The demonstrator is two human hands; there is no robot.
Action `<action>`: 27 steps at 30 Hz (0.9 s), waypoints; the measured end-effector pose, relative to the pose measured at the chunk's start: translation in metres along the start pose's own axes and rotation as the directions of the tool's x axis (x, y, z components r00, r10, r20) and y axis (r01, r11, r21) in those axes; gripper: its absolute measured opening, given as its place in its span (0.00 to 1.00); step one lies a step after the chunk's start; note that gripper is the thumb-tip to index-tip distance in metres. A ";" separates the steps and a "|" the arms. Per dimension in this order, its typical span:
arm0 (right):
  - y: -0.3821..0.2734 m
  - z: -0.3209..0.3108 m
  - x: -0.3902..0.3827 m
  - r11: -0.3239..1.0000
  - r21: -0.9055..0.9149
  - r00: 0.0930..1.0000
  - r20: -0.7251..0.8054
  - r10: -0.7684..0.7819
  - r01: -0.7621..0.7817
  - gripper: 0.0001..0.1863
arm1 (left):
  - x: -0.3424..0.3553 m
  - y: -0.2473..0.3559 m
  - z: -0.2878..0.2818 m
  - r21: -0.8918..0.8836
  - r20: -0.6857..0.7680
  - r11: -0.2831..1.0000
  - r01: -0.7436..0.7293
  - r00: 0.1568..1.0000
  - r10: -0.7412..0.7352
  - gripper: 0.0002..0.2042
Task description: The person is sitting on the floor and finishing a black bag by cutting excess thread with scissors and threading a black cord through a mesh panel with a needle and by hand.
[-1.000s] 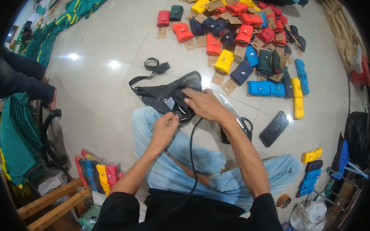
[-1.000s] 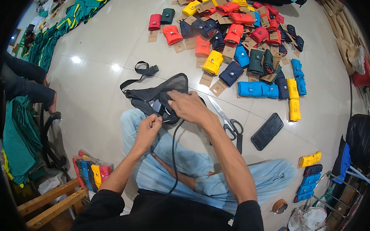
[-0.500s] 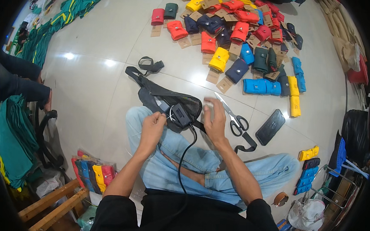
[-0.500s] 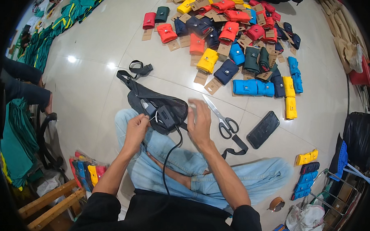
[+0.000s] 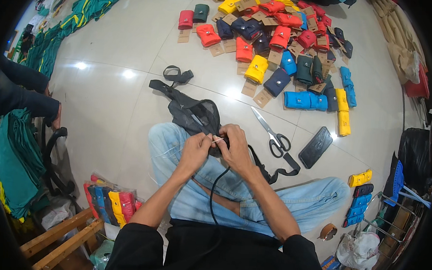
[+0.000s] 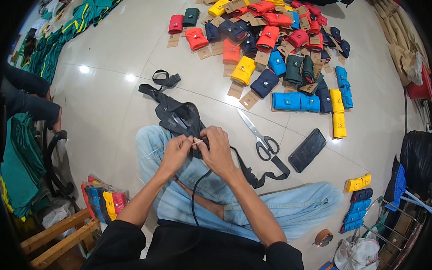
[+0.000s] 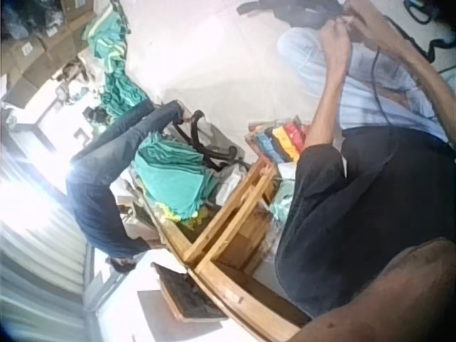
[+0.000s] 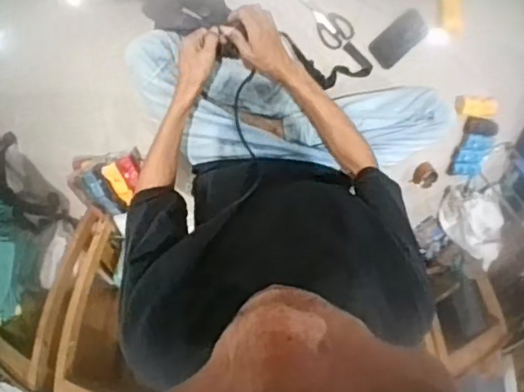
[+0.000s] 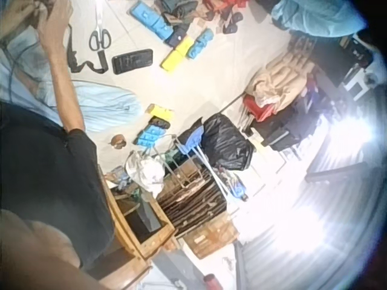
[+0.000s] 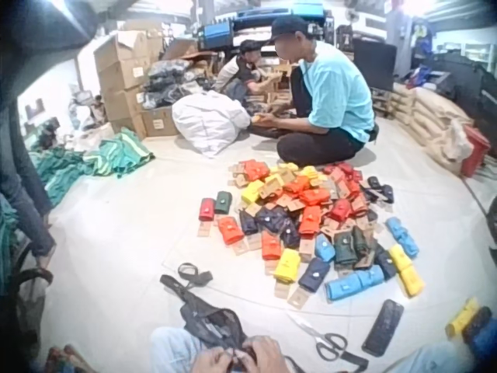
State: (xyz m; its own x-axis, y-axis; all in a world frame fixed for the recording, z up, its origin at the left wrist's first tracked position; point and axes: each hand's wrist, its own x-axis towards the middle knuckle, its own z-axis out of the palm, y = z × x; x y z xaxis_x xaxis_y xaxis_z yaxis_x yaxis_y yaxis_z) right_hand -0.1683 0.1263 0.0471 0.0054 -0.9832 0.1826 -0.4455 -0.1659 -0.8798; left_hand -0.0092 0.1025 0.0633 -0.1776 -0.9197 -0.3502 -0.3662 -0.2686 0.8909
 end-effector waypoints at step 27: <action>0.001 -0.031 -0.031 0.848 0.047 0.847 0.106 0.521 -0.528 0.13 | 0.070 0.024 -0.046 0.409 0.596 0.583 -0.702 0.689 0.412 0.16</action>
State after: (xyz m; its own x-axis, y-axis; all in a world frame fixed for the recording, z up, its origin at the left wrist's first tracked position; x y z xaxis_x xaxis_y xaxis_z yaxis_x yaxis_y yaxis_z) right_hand -0.1967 0.1591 0.0542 -0.1326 -0.9271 -0.3507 -0.3389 0.3749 -0.8629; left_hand 0.0120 0.0185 0.0738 -0.8178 -0.5737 -0.0464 -0.4622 0.6066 0.6468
